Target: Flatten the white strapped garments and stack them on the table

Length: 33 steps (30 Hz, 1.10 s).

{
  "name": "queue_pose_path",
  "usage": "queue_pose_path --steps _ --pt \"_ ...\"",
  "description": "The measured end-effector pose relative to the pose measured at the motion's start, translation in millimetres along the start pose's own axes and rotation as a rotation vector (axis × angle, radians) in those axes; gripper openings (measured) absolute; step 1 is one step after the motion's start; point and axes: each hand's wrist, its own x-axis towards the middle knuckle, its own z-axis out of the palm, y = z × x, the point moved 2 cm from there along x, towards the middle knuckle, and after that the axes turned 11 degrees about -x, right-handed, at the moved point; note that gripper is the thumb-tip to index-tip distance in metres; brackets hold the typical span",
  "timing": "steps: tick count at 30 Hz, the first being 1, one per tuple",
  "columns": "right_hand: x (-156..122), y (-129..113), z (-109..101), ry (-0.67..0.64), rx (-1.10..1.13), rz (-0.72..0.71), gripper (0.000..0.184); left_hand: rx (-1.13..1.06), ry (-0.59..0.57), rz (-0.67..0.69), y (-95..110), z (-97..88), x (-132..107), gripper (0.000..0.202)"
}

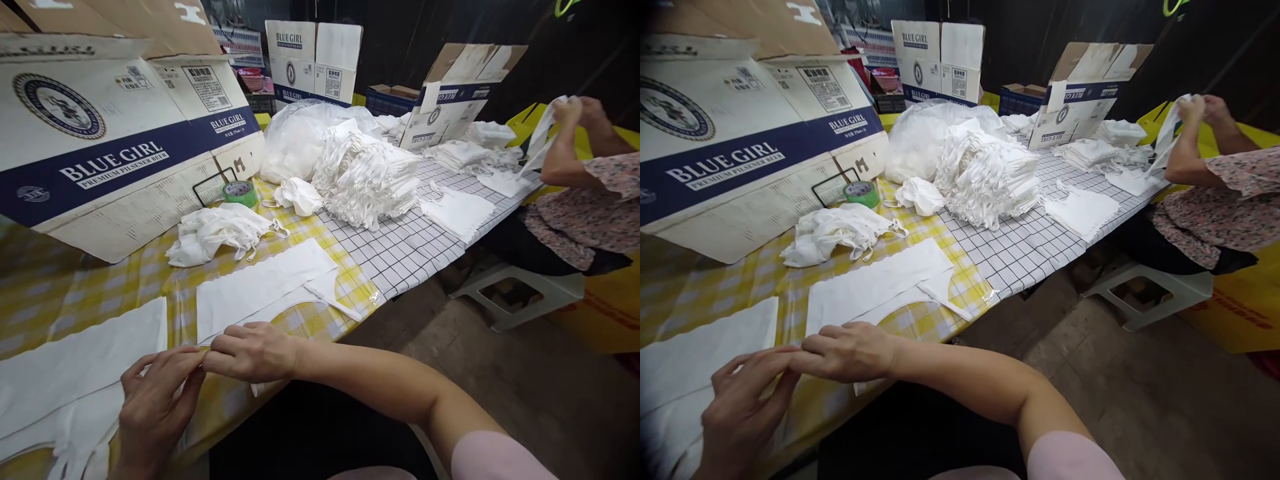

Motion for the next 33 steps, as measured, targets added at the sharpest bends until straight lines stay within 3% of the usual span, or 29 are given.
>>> queue_pose_path --steps 4,8,13,22,29,33 --pt "-3 8 5 -0.054 -0.002 0.063 0.021 0.136 -0.058 0.077 -8 11.8 14 0.014" --pt "-8 20 10 -0.127 -0.044 0.124 0.022 0.193 -0.211 0.138 -20 28.7 29 0.031" --pt "-18 25 19 -0.183 -0.042 0.122 0.02 0.116 -0.405 0.059 -23 42.8 34 0.026" --pt "-28 26 40 -0.319 0.057 0.349 0.014 0.195 -0.427 0.011 -15 46.7 35 0.025" --pt "-29 38 40 -0.165 0.426 0.722 0.014 0.056 -0.403 -0.147 -23 42.0 40 0.024" --pt "-29 40 39 -0.111 0.574 0.809 0.014 -0.129 -0.397 -0.24 -27 34.0 42 0.021"
